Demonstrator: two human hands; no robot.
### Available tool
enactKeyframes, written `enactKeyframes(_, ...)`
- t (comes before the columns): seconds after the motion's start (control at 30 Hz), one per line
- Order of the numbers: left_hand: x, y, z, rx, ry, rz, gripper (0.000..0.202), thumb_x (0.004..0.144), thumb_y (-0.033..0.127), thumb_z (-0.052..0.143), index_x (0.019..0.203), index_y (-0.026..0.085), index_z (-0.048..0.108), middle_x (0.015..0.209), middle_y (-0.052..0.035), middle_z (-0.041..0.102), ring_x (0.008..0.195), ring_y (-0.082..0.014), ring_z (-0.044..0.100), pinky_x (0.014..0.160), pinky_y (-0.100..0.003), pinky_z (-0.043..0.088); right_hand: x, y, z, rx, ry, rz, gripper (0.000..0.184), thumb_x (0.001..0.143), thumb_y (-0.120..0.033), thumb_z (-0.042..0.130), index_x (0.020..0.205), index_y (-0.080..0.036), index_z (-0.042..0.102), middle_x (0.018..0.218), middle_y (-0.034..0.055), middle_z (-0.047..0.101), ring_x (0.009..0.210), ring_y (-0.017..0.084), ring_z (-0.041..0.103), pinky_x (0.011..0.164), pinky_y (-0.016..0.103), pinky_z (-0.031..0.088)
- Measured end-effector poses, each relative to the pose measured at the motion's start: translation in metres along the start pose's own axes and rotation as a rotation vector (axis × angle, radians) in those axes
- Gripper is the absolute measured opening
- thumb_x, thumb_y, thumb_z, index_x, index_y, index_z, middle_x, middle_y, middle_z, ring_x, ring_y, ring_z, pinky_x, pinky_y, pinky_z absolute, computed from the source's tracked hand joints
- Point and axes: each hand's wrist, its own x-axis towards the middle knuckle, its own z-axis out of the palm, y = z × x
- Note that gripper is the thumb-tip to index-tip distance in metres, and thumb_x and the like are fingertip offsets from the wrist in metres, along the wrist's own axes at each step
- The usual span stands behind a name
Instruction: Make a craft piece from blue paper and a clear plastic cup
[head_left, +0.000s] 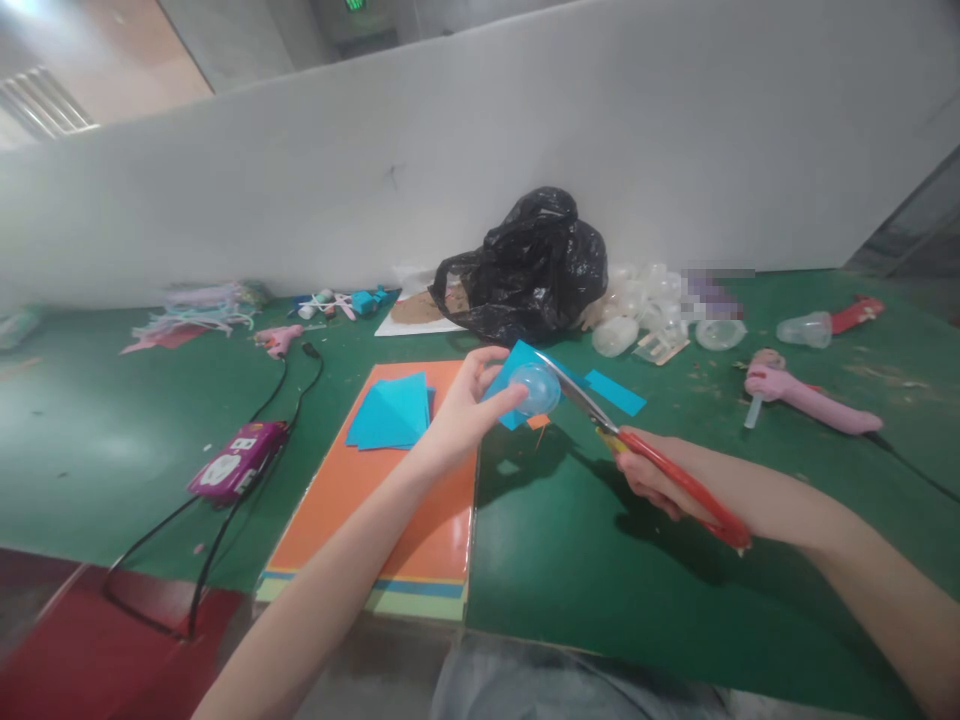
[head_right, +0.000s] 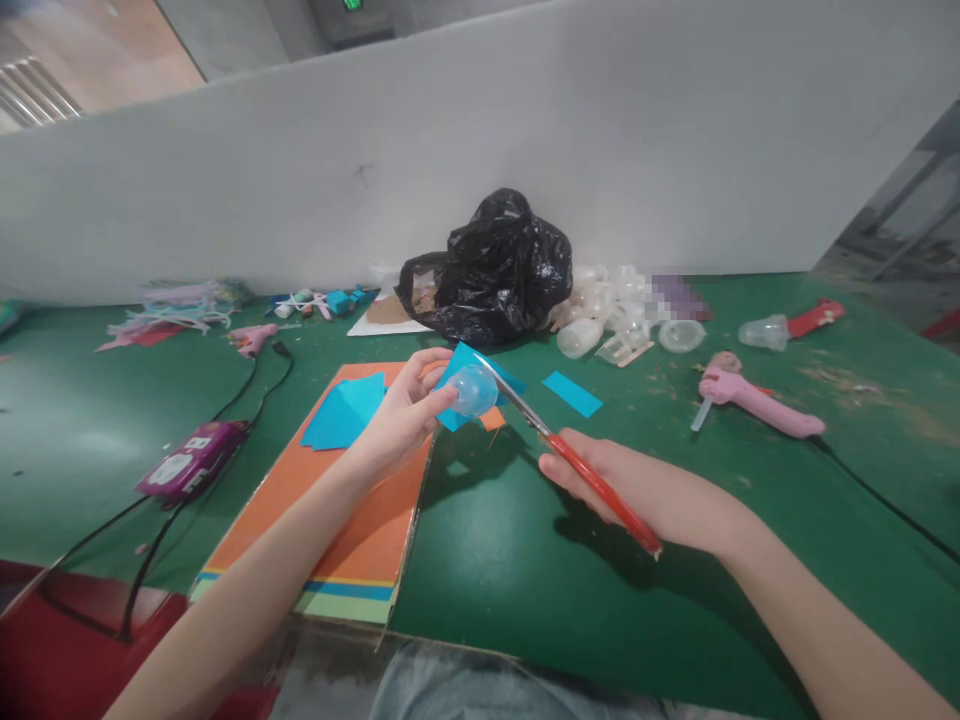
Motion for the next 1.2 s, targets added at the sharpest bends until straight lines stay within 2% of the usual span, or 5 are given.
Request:
enactKeyframes(0.23, -0.001, 0.0, 0.001, 0.0, 0.022, 0.003, 0.056, 0.079, 0.04, 0.086, 0.121, 0.024, 0.054, 0.103, -0.0022, 0.07, 0.088, -0.0169, 0.067, 0.072, -0.027, 0.052, 0.005, 0.002, 0.0, 0.17, -0.026, 0.049, 0.045, 0.097, -0.065, 0.061, 0.083, -0.026, 0.045, 0.067, -0.0071, 0.042, 0.058, 0.012, 0.038, 0.053, 0.025, 0.035)
enactKeyframes(0.57, 0.002, -0.013, -0.001, -0.083, 0.1, 0.009, 0.058, 0.081, 0.045, 0.084, 0.128, 0.03, 0.054, 0.109, -0.0007, 0.068, 0.094, -0.0169, 0.066, 0.082, -0.032, 0.055, 0.006, 0.003, 0.0, 0.177, 0.012, 0.066, 0.048, 0.096, -0.07, 0.059, 0.084, -0.025, 0.047, 0.066, -0.0075, 0.042, 0.056, 0.011, 0.039, 0.051, 0.024, 0.036)
enactKeyframes(0.77, 0.003, -0.01, -0.001, -0.044, 0.122, 0.012, 0.053, 0.08, 0.041, 0.083, 0.124, 0.028, 0.056, 0.104, 0.0, 0.068, 0.087, -0.0148, 0.065, 0.078, -0.029, 0.054, 0.001, 0.012, 0.0, 0.081, 0.037, -0.02, 0.041, 0.097, -0.064, 0.061, 0.087, -0.025, 0.051, 0.071, -0.0057, 0.048, 0.058, 0.012, 0.041, 0.053, 0.024, 0.039)
enactKeyframes(1.03, 0.001, -0.004, 0.001, 0.053, 0.033, 0.013, 0.056, 0.079, 0.04, 0.084, 0.124, 0.025, 0.054, 0.106, -0.0021, 0.069, 0.09, -0.0162, 0.067, 0.072, -0.026, 0.053, 0.001, 0.011, 0.002, 0.117, 0.008, 0.014, 0.036, 0.1, -0.061, 0.059, 0.092, -0.026, 0.051, 0.076, -0.0046, 0.051, 0.061, 0.012, 0.046, 0.054, 0.023, 0.04)
enactKeyframes(1.2, 0.001, -0.003, -0.002, 0.09, 0.035, 0.02, 0.054, 0.081, 0.039, 0.083, 0.125, 0.025, 0.055, 0.109, -0.0031, 0.069, 0.093, -0.0159, 0.067, 0.08, -0.028, 0.052, 0.003, 0.013, 0.001, 0.131, 0.012, 0.026, 0.039, 0.1, -0.063, 0.058, 0.091, -0.025, 0.053, 0.075, -0.0046, 0.051, 0.06, 0.011, 0.044, 0.055, 0.023, 0.041)
